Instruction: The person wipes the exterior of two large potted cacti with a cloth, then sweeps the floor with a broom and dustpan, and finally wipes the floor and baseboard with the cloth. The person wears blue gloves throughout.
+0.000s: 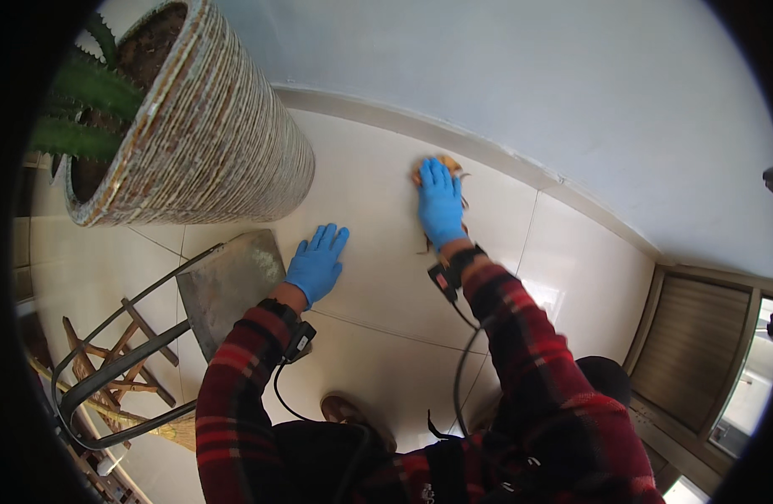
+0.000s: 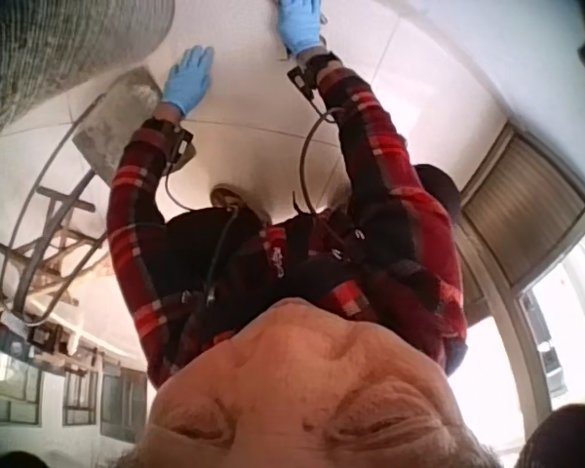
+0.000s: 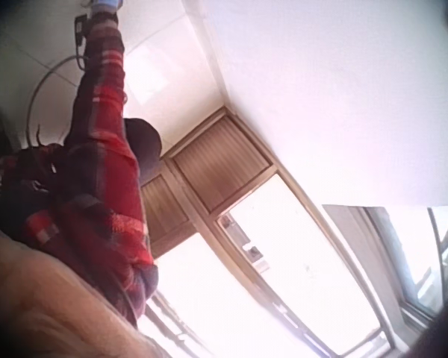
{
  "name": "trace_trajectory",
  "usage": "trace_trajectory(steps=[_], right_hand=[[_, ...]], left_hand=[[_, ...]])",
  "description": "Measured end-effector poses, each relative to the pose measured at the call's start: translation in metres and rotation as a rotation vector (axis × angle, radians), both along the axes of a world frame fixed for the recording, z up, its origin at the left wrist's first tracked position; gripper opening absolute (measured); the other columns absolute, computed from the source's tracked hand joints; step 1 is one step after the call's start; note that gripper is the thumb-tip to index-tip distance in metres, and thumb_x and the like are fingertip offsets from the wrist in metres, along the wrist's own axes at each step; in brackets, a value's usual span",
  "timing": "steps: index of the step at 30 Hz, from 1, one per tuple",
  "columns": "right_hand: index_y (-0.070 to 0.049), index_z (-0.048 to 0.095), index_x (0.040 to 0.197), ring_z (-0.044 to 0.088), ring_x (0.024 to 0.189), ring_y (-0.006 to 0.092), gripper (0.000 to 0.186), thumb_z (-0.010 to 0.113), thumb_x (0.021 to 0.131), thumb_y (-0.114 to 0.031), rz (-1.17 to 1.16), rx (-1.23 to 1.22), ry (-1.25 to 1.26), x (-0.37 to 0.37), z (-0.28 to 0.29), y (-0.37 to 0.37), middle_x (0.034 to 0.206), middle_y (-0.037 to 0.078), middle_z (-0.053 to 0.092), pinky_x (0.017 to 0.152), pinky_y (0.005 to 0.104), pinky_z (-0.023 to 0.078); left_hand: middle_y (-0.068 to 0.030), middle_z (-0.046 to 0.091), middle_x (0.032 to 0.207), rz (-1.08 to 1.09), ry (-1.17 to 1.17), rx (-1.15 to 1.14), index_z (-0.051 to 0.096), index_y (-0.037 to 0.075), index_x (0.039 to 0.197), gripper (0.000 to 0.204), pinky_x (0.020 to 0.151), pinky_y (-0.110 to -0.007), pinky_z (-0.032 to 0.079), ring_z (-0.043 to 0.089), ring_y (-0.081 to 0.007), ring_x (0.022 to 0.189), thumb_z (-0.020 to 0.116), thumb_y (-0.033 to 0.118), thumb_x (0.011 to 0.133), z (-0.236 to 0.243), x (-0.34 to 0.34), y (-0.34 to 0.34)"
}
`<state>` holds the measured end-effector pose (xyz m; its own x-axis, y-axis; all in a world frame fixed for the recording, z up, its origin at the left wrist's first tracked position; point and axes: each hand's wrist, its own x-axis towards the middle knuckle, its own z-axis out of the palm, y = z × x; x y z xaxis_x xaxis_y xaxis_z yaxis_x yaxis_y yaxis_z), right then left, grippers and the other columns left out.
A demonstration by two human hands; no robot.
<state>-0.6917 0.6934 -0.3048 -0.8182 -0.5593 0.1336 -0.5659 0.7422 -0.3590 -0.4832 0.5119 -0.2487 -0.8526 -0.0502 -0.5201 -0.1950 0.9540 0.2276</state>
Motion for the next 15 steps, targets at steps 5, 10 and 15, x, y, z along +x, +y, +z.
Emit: trace_trajectory(steps=[5, 10, 15], right_hand=[[-0.003, 0.051, 0.107, 0.051, 0.098, 0.0344, 0.025, 0.051, 0.082, 0.001, 0.103, -0.347, 0.069, 0.048, 0.002, -0.019, 0.1, 0.015, 0.049, 0.088, 0.0458, 0.041], [-0.005, 0.035, 0.148, 0.035, 0.142, 0.0307, 0.059, 0.047, 0.09, -0.009, 0.368, 0.228, 0.01, 0.036, 0.004, -0.058, 0.152, 0.014, 0.037, 0.117, 0.0528, 0.023], [-0.009, 0.04, 0.146, 0.039, 0.14, 0.0287, 0.055, 0.051, 0.093, -0.013, 0.023, 0.061, -0.058, 0.061, 0.0, 0.013, 0.152, 0.011, 0.038, 0.114, 0.0529, 0.027]], left_hand=[[-0.0161, 0.018, 0.161, 0.028, -0.065, -0.047, 0.016, 0.014, 0.156, 0.075, 0.116, -0.055, 0.022, 0.018, -0.034, 0.149, 0.054, 0.023, 0.093, -0.001, 0.0, 0.007], [-0.0149, 0.018, 0.161, 0.011, -0.014, -0.052, 0.017, 0.014, 0.156, 0.074, 0.116, -0.055, 0.022, 0.019, -0.0339, 0.148, 0.055, 0.025, 0.093, 0.001, -0.003, 0.005], [-0.0143, 0.019, 0.161, 0.031, -0.002, -0.029, 0.018, 0.015, 0.156, 0.073, 0.116, -0.055, 0.023, 0.02, -0.0342, 0.148, 0.055, 0.025, 0.093, -0.003, -0.001, 0.003]])
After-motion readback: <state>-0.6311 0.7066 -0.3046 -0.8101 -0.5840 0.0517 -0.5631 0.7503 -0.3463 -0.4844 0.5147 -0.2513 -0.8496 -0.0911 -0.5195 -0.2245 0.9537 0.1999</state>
